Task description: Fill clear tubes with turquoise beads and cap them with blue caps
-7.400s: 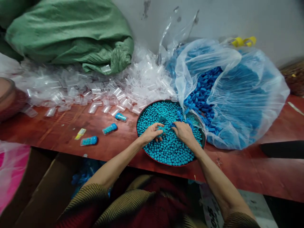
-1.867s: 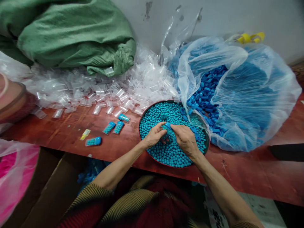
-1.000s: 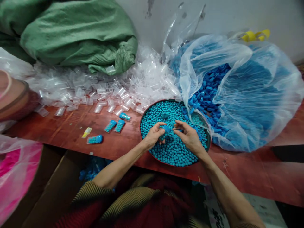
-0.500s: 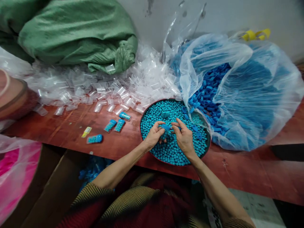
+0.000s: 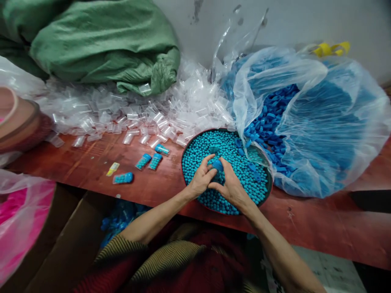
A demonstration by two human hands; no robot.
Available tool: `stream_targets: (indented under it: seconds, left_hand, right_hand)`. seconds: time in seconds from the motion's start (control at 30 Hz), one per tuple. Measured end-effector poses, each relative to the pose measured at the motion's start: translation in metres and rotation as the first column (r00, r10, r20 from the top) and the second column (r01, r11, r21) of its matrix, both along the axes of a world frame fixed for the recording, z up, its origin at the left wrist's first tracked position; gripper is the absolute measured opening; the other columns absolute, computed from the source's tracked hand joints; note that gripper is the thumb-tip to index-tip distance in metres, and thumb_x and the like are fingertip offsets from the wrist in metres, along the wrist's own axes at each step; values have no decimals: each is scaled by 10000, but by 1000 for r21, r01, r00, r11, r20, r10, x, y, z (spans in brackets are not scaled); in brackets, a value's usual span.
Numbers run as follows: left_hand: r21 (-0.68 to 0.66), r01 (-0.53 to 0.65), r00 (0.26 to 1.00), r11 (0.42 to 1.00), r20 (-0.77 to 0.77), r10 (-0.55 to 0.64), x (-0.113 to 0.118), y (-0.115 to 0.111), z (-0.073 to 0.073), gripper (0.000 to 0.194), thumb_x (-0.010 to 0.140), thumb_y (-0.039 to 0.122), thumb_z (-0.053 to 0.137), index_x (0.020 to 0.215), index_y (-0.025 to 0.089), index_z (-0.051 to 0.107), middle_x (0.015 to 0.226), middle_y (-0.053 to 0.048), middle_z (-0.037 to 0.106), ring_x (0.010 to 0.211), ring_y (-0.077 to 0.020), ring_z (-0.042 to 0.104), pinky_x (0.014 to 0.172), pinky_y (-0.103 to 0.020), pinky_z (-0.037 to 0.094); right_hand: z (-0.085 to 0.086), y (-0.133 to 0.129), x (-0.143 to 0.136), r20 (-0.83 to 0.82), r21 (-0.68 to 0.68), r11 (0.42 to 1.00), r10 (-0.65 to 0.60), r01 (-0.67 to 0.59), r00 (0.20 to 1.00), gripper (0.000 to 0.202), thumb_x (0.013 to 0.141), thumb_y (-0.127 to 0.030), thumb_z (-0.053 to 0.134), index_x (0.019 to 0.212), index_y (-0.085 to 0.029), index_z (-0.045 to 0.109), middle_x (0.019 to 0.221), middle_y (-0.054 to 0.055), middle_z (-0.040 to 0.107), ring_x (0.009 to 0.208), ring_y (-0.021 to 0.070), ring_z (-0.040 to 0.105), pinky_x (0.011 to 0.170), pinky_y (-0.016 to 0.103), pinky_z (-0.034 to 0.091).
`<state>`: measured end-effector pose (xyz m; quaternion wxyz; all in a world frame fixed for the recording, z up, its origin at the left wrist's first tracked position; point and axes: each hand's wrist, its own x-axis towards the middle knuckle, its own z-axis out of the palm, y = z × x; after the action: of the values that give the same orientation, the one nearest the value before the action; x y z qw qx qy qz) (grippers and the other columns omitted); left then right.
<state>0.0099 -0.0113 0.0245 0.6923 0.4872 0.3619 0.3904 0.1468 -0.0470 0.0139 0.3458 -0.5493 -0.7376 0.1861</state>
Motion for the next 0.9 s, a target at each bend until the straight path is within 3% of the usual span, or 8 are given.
stream_targets:
  seconds: [0.1,0.23,0.37,0.53,0.63,0.73,0.83,0.9]
  left_hand:
    - [24,32,999,999,-22,-32,0,-2,4,541,807,336,552,1310,219,389,863,2,555,652,-99,484,627,-233,436]
    - [84,46,999,995,-4,-45,1,-6,7,430,769,301,589,1166,180,476,928,-19,562,824,-141,526,781,-267,439]
    - [6,9,1000,1000,6,-9,5,-13,9,315,772,291,569,1048,184,461,795,12,530,702,-108,504,671,-230,427]
    - [-61,-27,999,998,-19,25,9,-19,10,249,780,302,535,991,201,448,690,44,473,560,-80,436,539,-201,370]
    - [24,-49,996,998,-68,51,10,-17,6,196,788,269,515,965,201,464,726,27,487,628,-97,459,592,-218,387]
    - [153,-42,984,987,-167,68,5,-13,4,158,825,253,471,976,208,478,761,15,489,688,-118,470,658,-251,402]
    - [285,-24,942,958,-315,117,-16,-7,7,191,861,259,437,1039,215,492,784,15,488,700,-123,457,689,-267,406]
    - [336,-47,896,941,-402,188,-41,-1,10,228,861,273,450,1076,216,499,818,13,511,714,-125,466,697,-267,416]
  right_hand:
    - [-1,-2,0,151,59,998,14,-23,988,916,728,-454,681,1434,-150,183,1316,228,449,1193,359,499,885,515,496]
    - [4,-3,-2,209,112,992,-79,56,975,716,771,-413,604,1352,-130,297,1062,178,587,840,296,651,607,397,549]
    - [9,-7,-7,212,164,983,-112,78,971,591,734,-399,594,1223,-125,406,936,135,604,675,249,638,500,339,510]
    - [2,-9,-10,183,227,971,-117,74,976,622,731,-430,590,1238,-134,382,917,121,595,683,241,627,499,329,505]
    - [-5,-10,-15,173,249,962,-159,113,972,667,740,-443,585,1272,-114,353,945,148,589,733,275,632,525,370,522]
    - [-4,-11,-21,167,163,977,-163,136,972,694,759,-422,586,1322,-119,317,996,164,588,780,291,640,542,387,531]
    - [5,-6,-22,231,25,1000,-3,-3,973,753,779,-415,593,1394,-139,258,1141,187,562,866,296,646,583,390,544]
    - [10,4,-15,287,-19,992,128,-128,949,740,794,-409,594,1413,-165,270,1239,179,529,974,301,626,675,402,552]
